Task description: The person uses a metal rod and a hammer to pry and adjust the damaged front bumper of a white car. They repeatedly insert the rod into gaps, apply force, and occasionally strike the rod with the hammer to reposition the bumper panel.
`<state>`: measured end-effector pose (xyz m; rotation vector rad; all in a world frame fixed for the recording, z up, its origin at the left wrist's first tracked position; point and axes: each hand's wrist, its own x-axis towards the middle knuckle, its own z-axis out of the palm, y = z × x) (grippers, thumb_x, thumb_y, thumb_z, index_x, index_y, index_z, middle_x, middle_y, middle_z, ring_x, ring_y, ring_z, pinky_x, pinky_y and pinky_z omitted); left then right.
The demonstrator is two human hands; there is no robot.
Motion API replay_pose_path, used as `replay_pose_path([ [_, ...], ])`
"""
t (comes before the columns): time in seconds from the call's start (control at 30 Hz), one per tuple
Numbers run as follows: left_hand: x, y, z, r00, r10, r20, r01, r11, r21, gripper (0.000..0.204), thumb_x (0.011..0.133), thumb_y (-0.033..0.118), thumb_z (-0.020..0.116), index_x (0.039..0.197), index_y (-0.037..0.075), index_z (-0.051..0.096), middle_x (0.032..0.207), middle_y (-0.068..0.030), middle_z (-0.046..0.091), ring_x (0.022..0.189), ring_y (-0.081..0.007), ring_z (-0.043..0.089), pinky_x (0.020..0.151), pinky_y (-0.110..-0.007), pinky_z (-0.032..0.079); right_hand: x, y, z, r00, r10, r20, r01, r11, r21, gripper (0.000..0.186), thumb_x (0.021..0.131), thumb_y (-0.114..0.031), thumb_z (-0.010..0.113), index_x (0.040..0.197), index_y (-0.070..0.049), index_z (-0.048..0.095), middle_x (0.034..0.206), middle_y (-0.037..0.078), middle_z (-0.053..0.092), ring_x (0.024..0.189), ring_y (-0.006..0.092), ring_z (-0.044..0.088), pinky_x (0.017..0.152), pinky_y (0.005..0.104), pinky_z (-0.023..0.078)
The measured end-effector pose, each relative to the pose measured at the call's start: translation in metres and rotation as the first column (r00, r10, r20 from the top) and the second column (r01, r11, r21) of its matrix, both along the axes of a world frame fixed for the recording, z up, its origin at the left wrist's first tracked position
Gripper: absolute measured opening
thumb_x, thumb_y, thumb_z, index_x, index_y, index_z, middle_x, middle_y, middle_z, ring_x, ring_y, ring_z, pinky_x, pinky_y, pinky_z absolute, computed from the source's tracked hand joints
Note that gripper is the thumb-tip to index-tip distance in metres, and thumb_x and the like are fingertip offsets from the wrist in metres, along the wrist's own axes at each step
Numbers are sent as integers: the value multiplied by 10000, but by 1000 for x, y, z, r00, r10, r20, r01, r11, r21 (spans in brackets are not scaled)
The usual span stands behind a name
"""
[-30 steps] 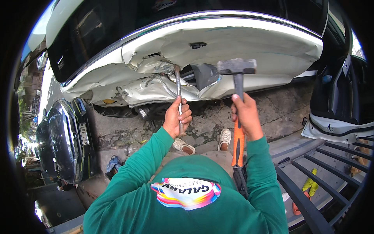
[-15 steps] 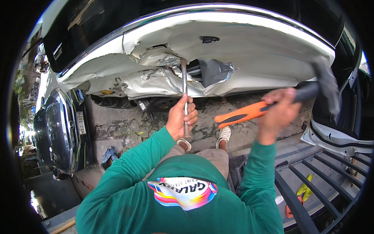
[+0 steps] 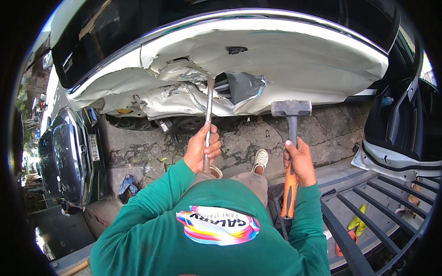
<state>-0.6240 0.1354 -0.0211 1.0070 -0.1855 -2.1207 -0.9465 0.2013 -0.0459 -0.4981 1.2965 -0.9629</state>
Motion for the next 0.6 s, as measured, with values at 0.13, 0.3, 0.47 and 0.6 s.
replay_pose_path([
  [0.13, 1, -32, -8, 999, 45, 9, -45, 998, -35, 317, 1094, 416, 512, 1018, 109, 536, 669, 40, 424, 459, -47, 377, 399, -217, 322, -55, 12, 56, 955, -288, -70, 264, 933, -243, 193, 1065, -267, 588, 1051, -81, 541, 667, -11, 478, 490, 92, 467, 450, 234, 390],
  [0.3, -14, -29, -11, 994, 94, 51, -92, 994, -53, 316, 1089, 420, 526, 1017, 112, 529, 675, 42, 415, 462, -52, 358, 404, -219, 313, -141, -1, 138, 823, -548, 148, 460, 492, -739, 233, 1116, -258, 476, 1141, -37, 545, 758, -20, 424, 636, 81, 429, 643, 272, 394],
  [0.47, -16, -28, -8, 993, 94, 77, -90, 995, -48, 320, 1085, 427, 532, 1014, 114, 526, 679, 39, 415, 467, -56, 361, 407, -223, 311, -154, -51, 161, 628, -735, 256, 545, 181, -819, 268, 1118, -210, 397, 870, -109, 419, 777, -5, 394, 692, 134, 422, 743, 367, 408],
  [0.6, -15, -28, -6, 992, 95, 84, -93, 995, -30, 314, 1089, 414, 526, 1004, 111, 530, 671, 37, 415, 469, -56, 368, 405, -226, 315, 80, -96, 63, 807, -584, -81, 460, 710, -534, 223, 1067, -204, 531, 887, -79, 486, 741, 18, 536, 697, 120, 566, 651, 354, 507],
])
